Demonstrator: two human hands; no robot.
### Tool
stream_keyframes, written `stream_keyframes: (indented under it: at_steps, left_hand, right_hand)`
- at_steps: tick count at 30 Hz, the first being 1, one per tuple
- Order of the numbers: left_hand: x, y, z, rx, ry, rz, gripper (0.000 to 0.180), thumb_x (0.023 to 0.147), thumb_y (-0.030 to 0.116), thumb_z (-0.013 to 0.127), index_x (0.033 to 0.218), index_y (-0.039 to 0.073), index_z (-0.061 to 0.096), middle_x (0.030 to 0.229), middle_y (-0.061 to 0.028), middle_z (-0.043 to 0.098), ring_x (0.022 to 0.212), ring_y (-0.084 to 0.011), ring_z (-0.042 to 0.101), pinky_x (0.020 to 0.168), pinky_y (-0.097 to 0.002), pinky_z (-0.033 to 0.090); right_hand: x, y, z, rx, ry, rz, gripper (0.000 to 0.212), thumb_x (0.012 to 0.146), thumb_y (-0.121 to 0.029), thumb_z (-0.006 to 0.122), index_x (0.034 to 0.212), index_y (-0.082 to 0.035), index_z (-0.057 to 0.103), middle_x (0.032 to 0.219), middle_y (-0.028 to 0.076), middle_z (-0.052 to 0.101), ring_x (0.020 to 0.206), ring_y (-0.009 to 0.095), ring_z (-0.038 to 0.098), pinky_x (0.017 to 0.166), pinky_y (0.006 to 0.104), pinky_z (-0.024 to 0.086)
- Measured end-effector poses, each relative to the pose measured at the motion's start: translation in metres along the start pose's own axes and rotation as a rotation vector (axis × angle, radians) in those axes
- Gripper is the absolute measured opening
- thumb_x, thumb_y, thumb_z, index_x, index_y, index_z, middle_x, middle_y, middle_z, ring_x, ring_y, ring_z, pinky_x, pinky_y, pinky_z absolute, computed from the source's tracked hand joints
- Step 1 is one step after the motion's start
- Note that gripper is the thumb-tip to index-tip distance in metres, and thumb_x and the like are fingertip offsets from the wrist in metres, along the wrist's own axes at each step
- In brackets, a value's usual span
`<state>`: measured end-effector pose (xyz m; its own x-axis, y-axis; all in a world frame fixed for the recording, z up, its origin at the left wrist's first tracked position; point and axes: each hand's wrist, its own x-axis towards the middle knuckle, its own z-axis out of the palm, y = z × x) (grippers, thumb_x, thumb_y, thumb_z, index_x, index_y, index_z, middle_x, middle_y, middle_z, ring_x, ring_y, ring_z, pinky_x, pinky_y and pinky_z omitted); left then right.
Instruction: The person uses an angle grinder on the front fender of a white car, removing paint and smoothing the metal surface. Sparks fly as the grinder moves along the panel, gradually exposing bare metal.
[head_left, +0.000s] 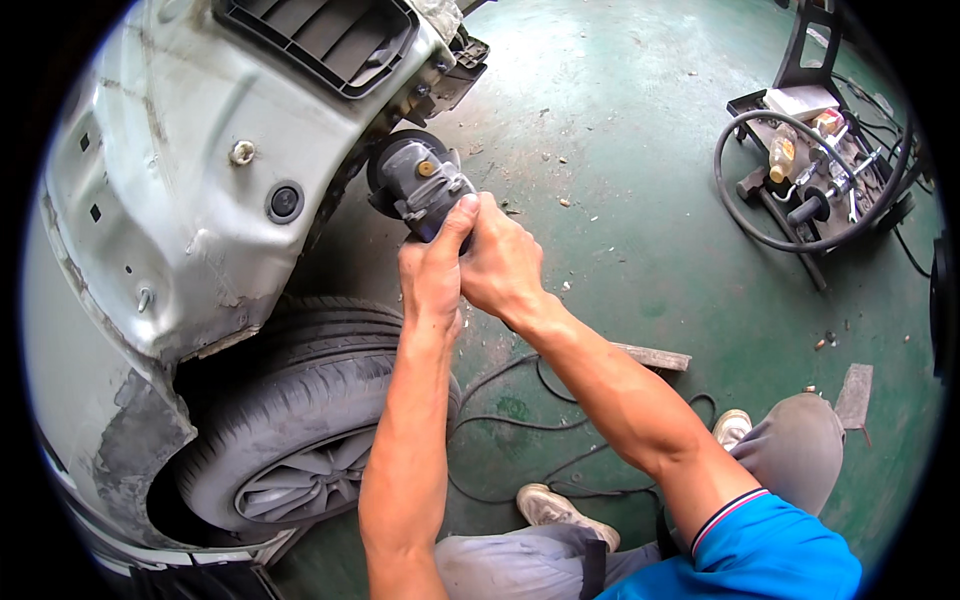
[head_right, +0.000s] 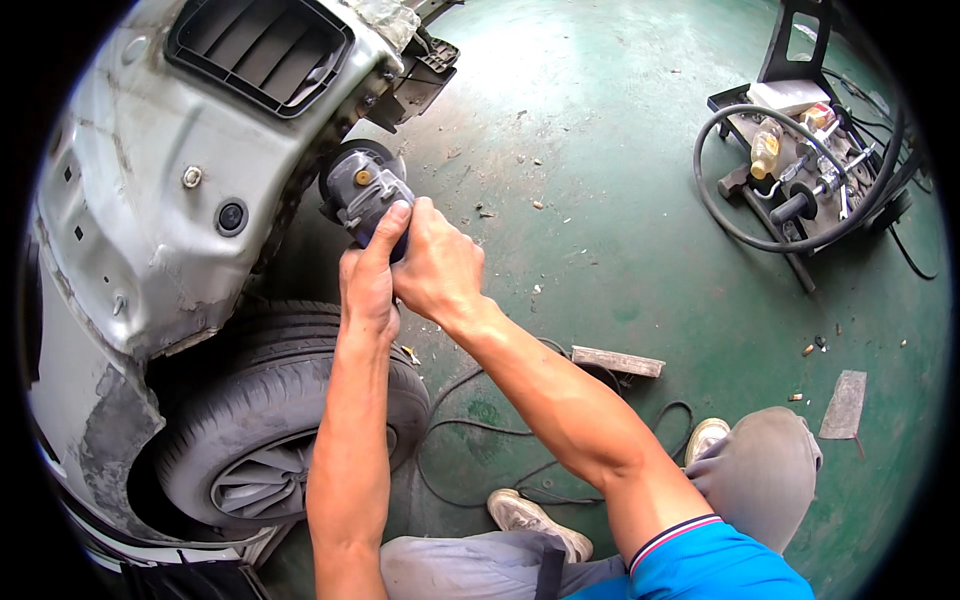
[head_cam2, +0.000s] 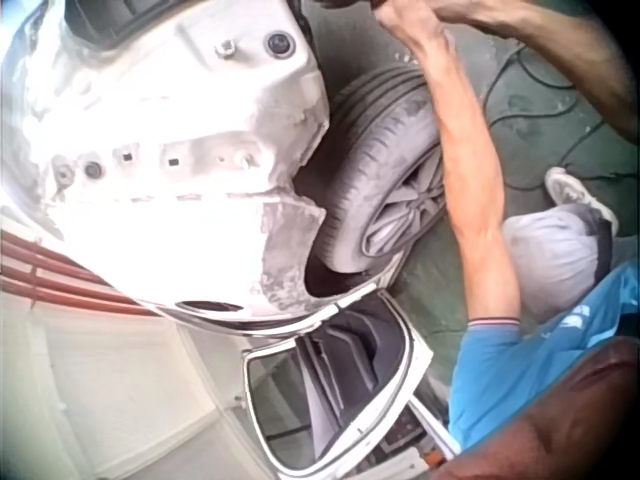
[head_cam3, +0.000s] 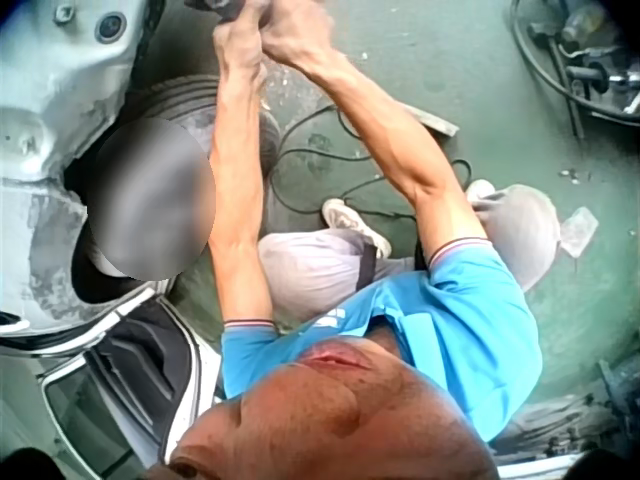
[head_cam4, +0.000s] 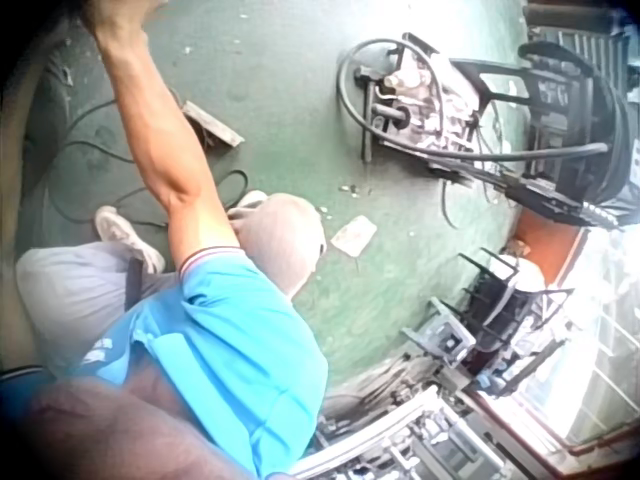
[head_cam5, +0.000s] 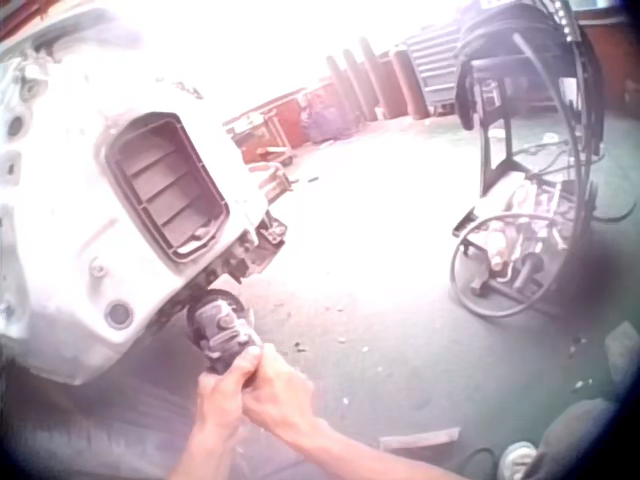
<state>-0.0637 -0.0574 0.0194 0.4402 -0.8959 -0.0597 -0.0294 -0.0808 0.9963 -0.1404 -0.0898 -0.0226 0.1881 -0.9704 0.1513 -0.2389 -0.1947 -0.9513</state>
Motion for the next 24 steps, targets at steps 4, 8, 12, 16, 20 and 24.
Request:
stream_keyframes:
  at_steps: [4,8,12,16,20,24]
  left_hand:
    - [0.004,0.002,0.0,-0.005,0.014,0.042,0.032,0.095,0.029,0.079,0.106,-0.001,0.073,0.101,-0.0046,0.071,0.091,-0.0118,0.065,0.085,-0.0288,0.051]
    - [0.005,0.003,0.001,-0.013,0.039,0.072,0.031,0.094,0.026,0.079,0.106,-0.001,0.073,0.102,-0.0048,0.071,0.091,-0.0118,0.065,0.086,-0.029,0.052]
    - [0.008,0.002,-0.001,0.013,0.023,0.06,0.031,0.094,0.025,0.08,0.105,-0.003,0.073,0.1,-0.0056,0.072,0.088,-0.0121,0.066,0.082,-0.0287,0.053]
    - [0.006,0.005,0.008,0.122,0.0,0.041,0.032,0.093,0.026,0.08,0.101,-0.004,0.074,0.097,-0.0069,0.072,0.086,-0.0125,0.067,0.078,-0.0291,0.054]
    - [0.013,0.008,0.013,0.1,0.003,0.05,0.031,0.093,0.026,0.081,0.099,-0.004,0.073,0.095,-0.0068,0.072,0.085,-0.0123,0.067,0.078,-0.029,0.054]
    - [0.021,0.012,0.022,0.122,-0.001,0.081,0.031,0.093,0.026,0.08,0.098,-0.004,0.073,0.096,-0.0071,0.072,0.084,-0.0123,0.067,0.077,-0.0292,0.054]
  right_hand:
    - [0.006,0.001,0.005,0.036,-0.008,-0.029,0.033,0.089,-0.026,0.068,0.102,-0.002,0.049,0.1,0.024,0.069,0.091,0.05,0.069,0.077,0.0605,0.052]
    - [0.008,-0.001,0.005,0.065,-0.022,-0.054,0.034,0.089,-0.025,0.068,0.103,-0.002,0.049,0.099,0.024,0.069,0.09,0.051,0.069,0.076,0.0612,0.052]
    - [0.01,0.004,0.012,0.111,-0.026,-0.01,0.037,0.091,-0.031,0.067,0.105,-0.001,0.05,0.099,0.026,0.071,0.092,0.051,0.069,0.078,0.0609,0.051]
    - [0.006,0.006,0.007,0.15,-0.01,0.054,0.04,0.093,-0.036,0.065,0.106,-0.001,0.05,0.098,0.028,0.072,0.094,0.052,0.069,0.079,0.0605,0.051]
    - [0.014,0.001,-0.005,0.134,-0.019,0.041,0.039,0.092,-0.034,0.066,0.104,-0.001,0.05,0.097,0.029,0.072,0.093,0.051,0.069,0.079,0.0608,0.051]
    - [0.025,0.001,-0.012,0.124,-0.02,0.039,0.037,0.091,-0.029,0.067,0.104,0.0,0.05,0.097,0.029,0.072,0.092,0.052,0.069,0.078,0.0604,0.051]
